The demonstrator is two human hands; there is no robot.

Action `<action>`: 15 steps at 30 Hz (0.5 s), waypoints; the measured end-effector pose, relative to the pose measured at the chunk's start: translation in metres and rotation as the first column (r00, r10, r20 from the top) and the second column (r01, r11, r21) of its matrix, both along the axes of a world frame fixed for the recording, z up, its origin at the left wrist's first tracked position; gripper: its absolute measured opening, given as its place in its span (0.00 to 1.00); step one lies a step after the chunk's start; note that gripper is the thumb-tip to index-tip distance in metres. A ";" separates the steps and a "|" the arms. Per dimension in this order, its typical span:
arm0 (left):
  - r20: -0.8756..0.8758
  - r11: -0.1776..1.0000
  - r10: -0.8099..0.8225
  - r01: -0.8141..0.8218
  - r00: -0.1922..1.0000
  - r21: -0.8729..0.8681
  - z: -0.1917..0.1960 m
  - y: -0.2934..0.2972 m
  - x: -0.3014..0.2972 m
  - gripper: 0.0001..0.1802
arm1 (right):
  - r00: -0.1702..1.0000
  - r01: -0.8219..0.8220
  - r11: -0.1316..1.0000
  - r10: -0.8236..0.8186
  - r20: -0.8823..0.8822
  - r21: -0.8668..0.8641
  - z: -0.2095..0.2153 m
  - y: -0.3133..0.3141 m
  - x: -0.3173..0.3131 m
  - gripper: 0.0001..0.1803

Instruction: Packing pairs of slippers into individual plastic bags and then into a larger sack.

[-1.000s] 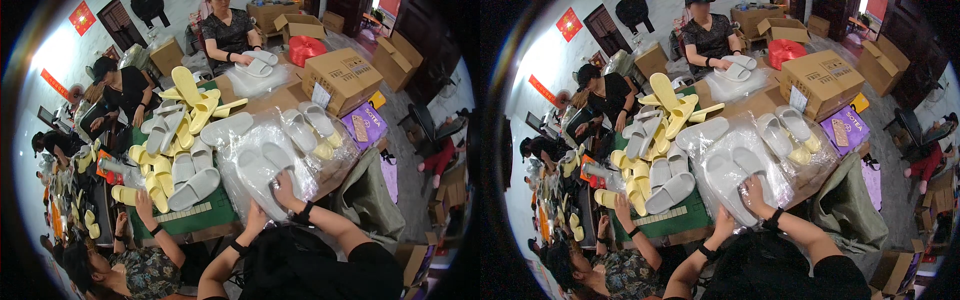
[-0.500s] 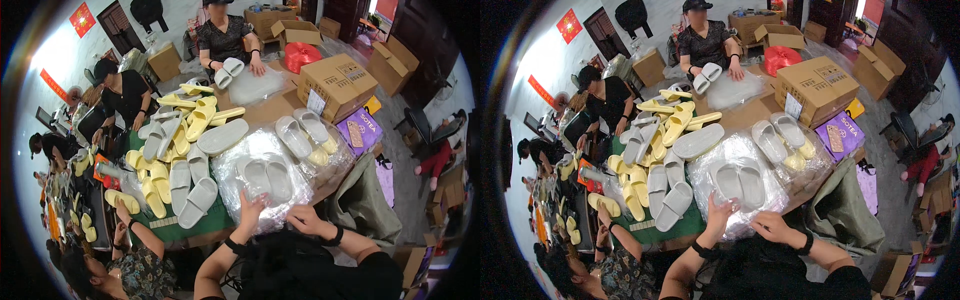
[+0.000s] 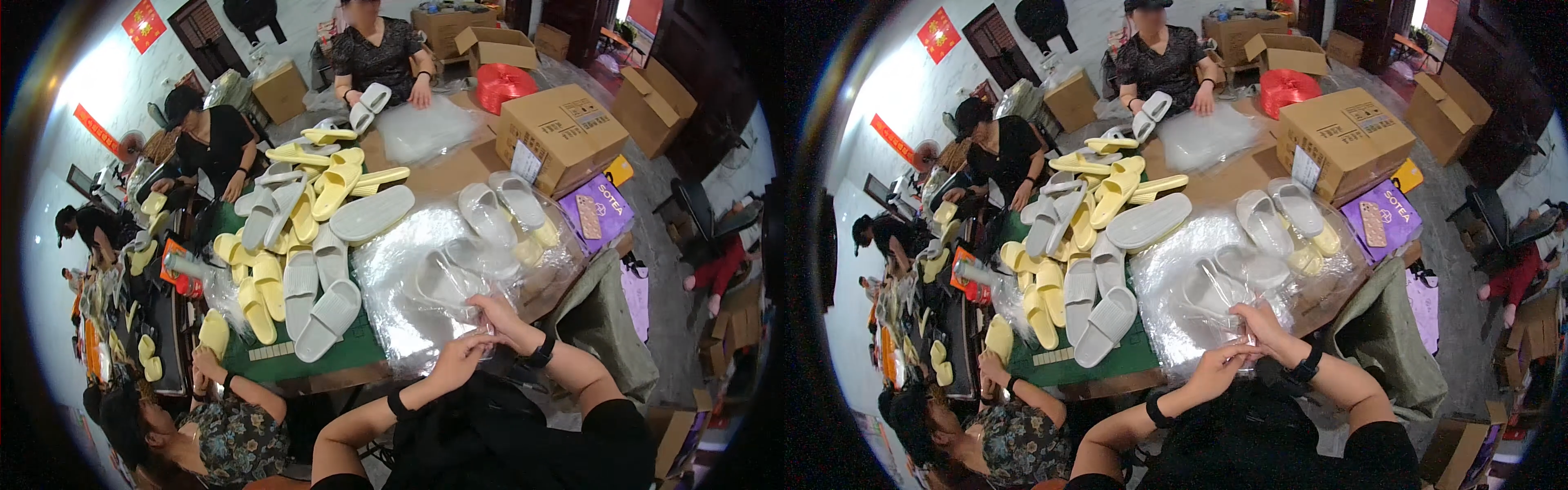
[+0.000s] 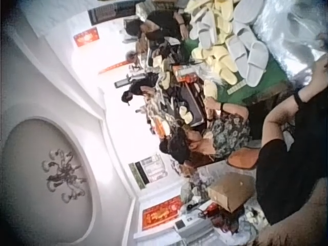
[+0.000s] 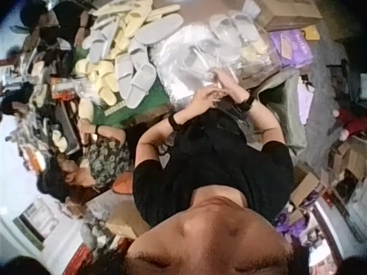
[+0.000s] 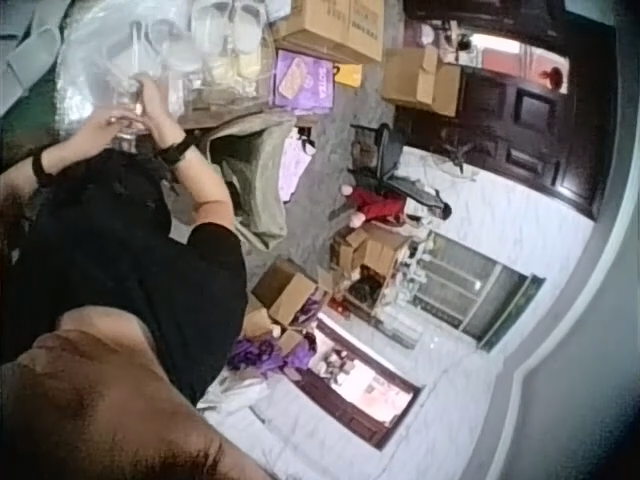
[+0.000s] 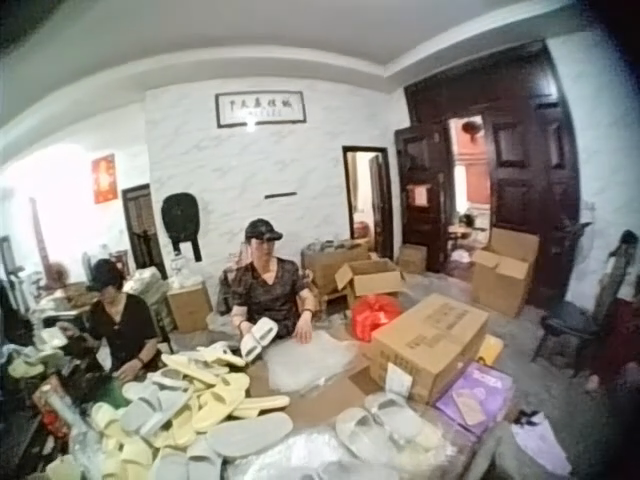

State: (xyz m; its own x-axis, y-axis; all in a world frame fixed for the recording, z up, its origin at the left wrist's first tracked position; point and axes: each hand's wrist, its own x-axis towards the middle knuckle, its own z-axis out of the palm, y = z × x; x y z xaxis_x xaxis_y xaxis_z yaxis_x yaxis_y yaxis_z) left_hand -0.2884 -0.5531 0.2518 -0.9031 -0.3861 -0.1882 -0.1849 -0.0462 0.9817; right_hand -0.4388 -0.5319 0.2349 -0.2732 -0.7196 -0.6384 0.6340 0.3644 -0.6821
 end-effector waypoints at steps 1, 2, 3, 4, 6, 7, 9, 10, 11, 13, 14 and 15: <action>0.005 1.000 0.012 -0.012 1.000 0.003 0.010 0.001 0.003 0.17 | 0.994 0.099 0.989 -0.104 -0.039 -0.110 0.017 -0.008 0.006 0.26; -0.067 0.996 0.086 -0.087 0.994 -0.022 0.023 0.005 0.006 0.16 | 0.975 0.195 0.956 -0.214 -0.065 -0.221 0.026 -0.016 0.007 0.23; -0.141 0.985 0.160 -0.168 0.977 -0.044 0.029 0.006 0.010 0.16 | 0.963 0.029 0.995 -0.052 -0.265 -0.093 0.027 -0.023 -0.008 0.18; -0.137 0.982 0.174 -0.181 0.975 -0.043 0.016 0.000 0.016 0.16 | 0.939 0.091 0.983 -0.138 -0.316 -0.160 0.028 -0.034 -0.016 0.13; -0.246 0.808 0.202 -0.303 0.948 -0.506 -0.021 -0.019 0.030 0.16 | 0.899 0.153 0.968 -0.220 -0.379 -0.200 0.040 -0.062 -0.040 0.10; -0.152 0.891 0.395 -0.418 0.906 -0.179 -0.020 -0.025 0.034 0.15 | 0.893 0.154 0.973 -0.212 -0.396 -0.173 0.036 -0.076 -0.065 0.10; -0.040 0.798 0.558 -0.549 0.829 -0.247 -0.040 -0.047 0.053 0.16 | 0.832 0.117 0.963 -0.227 -0.505 -0.242 0.021 -0.104 -0.111 0.10; 0.067 0.788 0.604 -0.583 0.794 -0.198 -0.050 -0.058 0.065 0.17 | 0.830 0.121 0.963 -0.231 -0.508 -0.241 0.005 -0.109 -0.127 0.10; 0.058 0.725 0.664 -0.624 0.745 -0.291 -0.070 -0.066 0.079 0.18 | 0.845 0.242 0.904 -0.375 -0.381 -0.353 -0.013 -0.117 -0.137 0.10; 0.079 0.615 0.774 -0.717 0.628 -0.329 -0.098 -0.084 0.102 0.19 | 0.735 0.174 0.938 -0.326 -0.595 -0.300 -0.044 -0.115 -0.154 0.11; 0.121 0.572 0.818 -0.772 0.562 -0.278 -0.105 -0.092 0.111 0.21 | 0.516 0.033 0.996 -0.092 -0.852 -0.087 -0.060 -0.104 -0.150 0.11; 0.141 0.509 0.858 -0.782 0.494 -0.360 -0.114 -0.097 0.126 0.23 | 0.805 0.183 0.961 -0.269 -0.530 -0.210 -0.057 -0.100 -0.126 0.11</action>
State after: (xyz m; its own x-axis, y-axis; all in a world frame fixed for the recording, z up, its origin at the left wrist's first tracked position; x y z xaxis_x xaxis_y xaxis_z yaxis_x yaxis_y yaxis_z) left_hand -0.1622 -0.6498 0.1378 -0.0721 -0.9841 -0.1620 -0.4289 -0.1161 0.8959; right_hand -0.5644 -0.6319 0.1780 -0.7121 -0.6636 -0.2292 0.1913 0.1307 -0.9728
